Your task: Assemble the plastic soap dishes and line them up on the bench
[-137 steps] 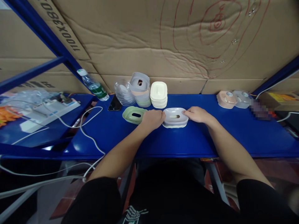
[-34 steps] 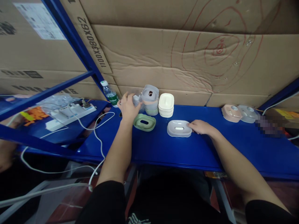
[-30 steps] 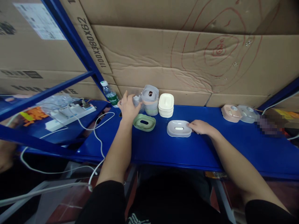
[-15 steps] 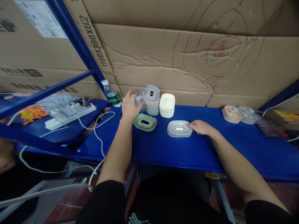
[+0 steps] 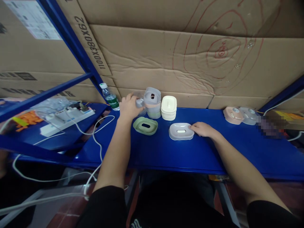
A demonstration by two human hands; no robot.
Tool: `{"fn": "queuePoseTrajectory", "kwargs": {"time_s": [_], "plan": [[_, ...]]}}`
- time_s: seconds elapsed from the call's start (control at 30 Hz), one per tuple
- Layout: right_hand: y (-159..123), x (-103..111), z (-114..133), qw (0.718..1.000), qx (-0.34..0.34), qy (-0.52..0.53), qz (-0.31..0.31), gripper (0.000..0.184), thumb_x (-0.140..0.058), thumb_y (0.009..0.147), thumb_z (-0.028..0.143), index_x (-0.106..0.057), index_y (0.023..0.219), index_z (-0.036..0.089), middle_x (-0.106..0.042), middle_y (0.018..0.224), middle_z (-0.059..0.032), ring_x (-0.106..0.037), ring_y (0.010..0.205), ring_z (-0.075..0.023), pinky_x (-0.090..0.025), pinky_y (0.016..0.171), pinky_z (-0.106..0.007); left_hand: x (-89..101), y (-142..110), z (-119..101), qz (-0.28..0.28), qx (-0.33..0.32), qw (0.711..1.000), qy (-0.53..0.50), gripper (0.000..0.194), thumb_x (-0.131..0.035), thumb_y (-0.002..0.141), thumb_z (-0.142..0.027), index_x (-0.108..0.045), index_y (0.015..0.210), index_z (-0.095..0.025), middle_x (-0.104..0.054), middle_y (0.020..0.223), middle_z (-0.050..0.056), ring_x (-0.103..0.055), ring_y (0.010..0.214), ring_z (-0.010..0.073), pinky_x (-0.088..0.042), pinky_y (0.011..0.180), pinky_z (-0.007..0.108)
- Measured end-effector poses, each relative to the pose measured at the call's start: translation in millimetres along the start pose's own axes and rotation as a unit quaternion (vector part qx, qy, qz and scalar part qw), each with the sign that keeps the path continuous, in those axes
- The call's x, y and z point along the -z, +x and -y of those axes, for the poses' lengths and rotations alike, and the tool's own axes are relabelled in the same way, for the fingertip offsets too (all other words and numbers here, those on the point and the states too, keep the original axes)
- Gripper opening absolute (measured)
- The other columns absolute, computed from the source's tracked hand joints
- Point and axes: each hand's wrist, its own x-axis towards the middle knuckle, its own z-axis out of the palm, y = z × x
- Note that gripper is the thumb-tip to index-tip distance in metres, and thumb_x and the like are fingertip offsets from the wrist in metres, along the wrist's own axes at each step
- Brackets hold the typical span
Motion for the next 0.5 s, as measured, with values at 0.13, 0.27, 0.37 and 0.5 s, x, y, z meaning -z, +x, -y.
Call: {"fn": "queuePoseTrajectory", "kwargs": {"time_s": [0.13, 0.27, 0.37, 0.5], "plan": [[0.3, -0.5, -0.8, 1.0, 0.002, 0.004, -0.001, 0.054, -0.038, 0.1, 0.058, -0.063, 0.072, 0.019, -0.069, 0.061, -0.0049, -0.064, 0.057, -0.0182, -0.036, 0.056, -0.028, 9.8, 6.0, 2.0, 0.029, -0.008, 0.999, 0.03, 0.069, -0.071, 0.077, -0.055, -0.062, 0.137, -0.021, -0.05, 0.154, 0.015, -0.047, 0.133, 0.0449, -0.039, 0.107, 0.06], [1.1, -1.4, -2.0, 1.0, -0.001, 0.007, -0.002, 0.053, -0.038, 0.1, 0.057, -0.065, 0.074, 0.019, -0.069, 0.061, -0.0045, -0.064, 0.057, -0.0184, -0.036, 0.055, -0.028, 10.5, 9.0, 2.5, 0.028, -0.015, 0.999, 0.042, 0.078, -0.072, 0.077, -0.054, -0.056, 0.145, -0.019, -0.048, 0.158, 0.015, -0.046, 0.135, 0.0457, -0.038, 0.108, 0.06], [1.6, -1.7, -3.0, 1.0, -0.002, 0.003, -0.004, 0.053, -0.038, 0.1, 0.057, -0.065, 0.074, 0.019, -0.069, 0.061, -0.0045, -0.064, 0.058, -0.0183, -0.036, 0.057, -0.028, 7.6, 9.2, 2.6, 0.02, -0.018, 0.999, 0.038, 0.085, -0.072, 0.076, -0.054, -0.051, 0.15, -0.017, -0.046, 0.159, 0.016, -0.045, 0.135, 0.0457, -0.039, 0.108, 0.057], [1.8, -1.7, -3.7, 1.0, 0.0, 0.002, -0.001, 0.054, -0.037, 0.1, 0.058, -0.064, 0.073, 0.02, -0.069, 0.061, -0.0042, -0.064, 0.059, -0.018, -0.037, 0.057, -0.028, 4.3, 9.2, 3.4, 0.012, -0.022, 0.999, 0.025, 0.092, -0.071, 0.076, -0.054, -0.045, 0.153, -0.011, -0.046, 0.158, 0.019, -0.046, 0.134, 0.0458, -0.04, 0.109, 0.055]]}}
